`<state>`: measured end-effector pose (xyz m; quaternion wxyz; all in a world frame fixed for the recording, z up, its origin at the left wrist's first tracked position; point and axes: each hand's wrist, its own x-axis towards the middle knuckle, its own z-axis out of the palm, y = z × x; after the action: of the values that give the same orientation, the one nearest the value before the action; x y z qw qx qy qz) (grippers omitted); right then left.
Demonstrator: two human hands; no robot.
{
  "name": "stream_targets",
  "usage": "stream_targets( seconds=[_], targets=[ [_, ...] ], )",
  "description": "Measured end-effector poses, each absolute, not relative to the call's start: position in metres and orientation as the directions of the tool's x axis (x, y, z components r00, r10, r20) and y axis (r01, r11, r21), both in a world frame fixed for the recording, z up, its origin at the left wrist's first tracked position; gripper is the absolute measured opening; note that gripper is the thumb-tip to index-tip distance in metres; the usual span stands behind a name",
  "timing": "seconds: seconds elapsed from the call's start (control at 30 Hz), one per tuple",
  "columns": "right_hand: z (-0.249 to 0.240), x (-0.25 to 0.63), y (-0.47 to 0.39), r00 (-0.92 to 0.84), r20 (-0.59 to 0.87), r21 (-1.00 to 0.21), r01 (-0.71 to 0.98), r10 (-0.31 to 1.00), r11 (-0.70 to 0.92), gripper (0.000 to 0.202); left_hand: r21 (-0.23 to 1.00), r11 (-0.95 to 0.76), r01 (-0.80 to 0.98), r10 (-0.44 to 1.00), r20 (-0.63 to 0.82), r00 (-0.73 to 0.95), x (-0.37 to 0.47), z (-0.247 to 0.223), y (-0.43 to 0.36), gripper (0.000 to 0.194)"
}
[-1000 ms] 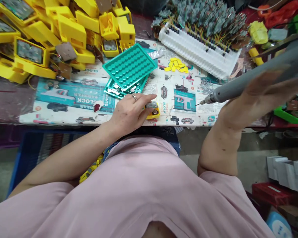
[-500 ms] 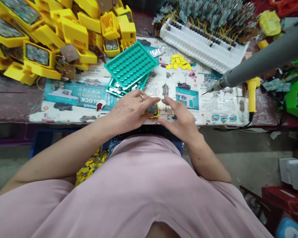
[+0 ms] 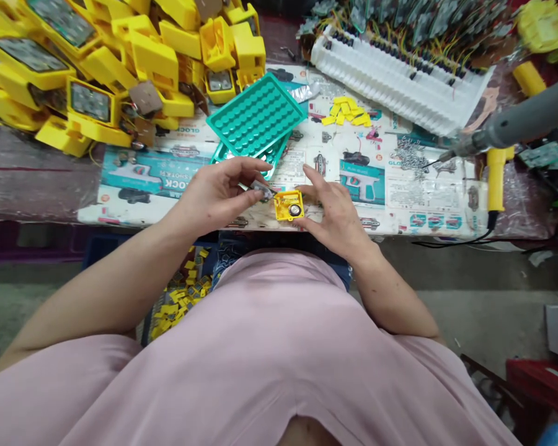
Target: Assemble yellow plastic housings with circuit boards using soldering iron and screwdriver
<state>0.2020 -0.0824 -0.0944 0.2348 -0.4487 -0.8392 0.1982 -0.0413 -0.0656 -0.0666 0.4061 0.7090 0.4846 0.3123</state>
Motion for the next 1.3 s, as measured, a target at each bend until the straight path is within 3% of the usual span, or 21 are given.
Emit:
stream_targets(
  seconds=[0.3, 0.63, 0.73, 0.83, 0.93, 1.0, 1.1, 1.3],
  targets=[
    [-0.093, 0.205, -0.078, -0.548, 0.211, -0.534, 0.629, 0.81, 0.565, 0.069, 0.862, -0.125, 0.491, 0.982, 0.036, 0.187, -0.044, -0.073, -0.071, 0.025],
    [-0.088, 0.213, -0.064, -0.646, 0.117, -0.543, 0.594, 0.754, 0.594, 0.062, 0.854, -0.163, 0.494, 0.981, 0.087, 0.172, -0.043, -0.086, -0.066, 0.024],
    [-0.085, 0.217, -0.06, -0.677, 0.152, -0.527, 0.561, 0.72, 0.638, 0.054, 0.887, -0.126, 0.445, 0.983, 0.052, 0.174, -0.045, -0.087, -0.067, 0.026],
    [-0.08, 0.213, -0.063, -0.639, 0.231, -0.515, 0.56, 0.734, 0.649, 0.069, 0.915, -0.065, 0.398, 0.986, -0.001, 0.164, -0.045, -0.086, -0.068, 0.03],
    [-0.078, 0.199, -0.075, -0.509, 0.25, -0.46, 0.686, 0.824, 0.563, 0.094, 0.928, -0.05, 0.369, 0.989, -0.005, 0.147, -0.043, -0.084, -0.07, 0.03],
    [-0.08, 0.188, -0.081, -0.443, 0.245, -0.412, 0.758, 0.862, 0.506, 0.098, 0.935, -0.046, 0.353, 0.989, -0.006, 0.145, -0.042, -0.082, -0.071, 0.03],
    [-0.084, 0.18, -0.085, -0.43, 0.211, -0.404, 0.779, 0.878, 0.479, 0.085, 0.946, -0.022, 0.324, 0.988, -0.03, 0.155, -0.042, -0.081, -0.072, 0.031],
    [-0.082, 0.199, -0.074, -0.583, 0.131, -0.595, 0.6, 0.802, 0.534, 0.062, 0.965, 0.063, 0.253, 0.985, -0.102, 0.143, -0.052, -0.082, -0.075, 0.032]
  ],
)
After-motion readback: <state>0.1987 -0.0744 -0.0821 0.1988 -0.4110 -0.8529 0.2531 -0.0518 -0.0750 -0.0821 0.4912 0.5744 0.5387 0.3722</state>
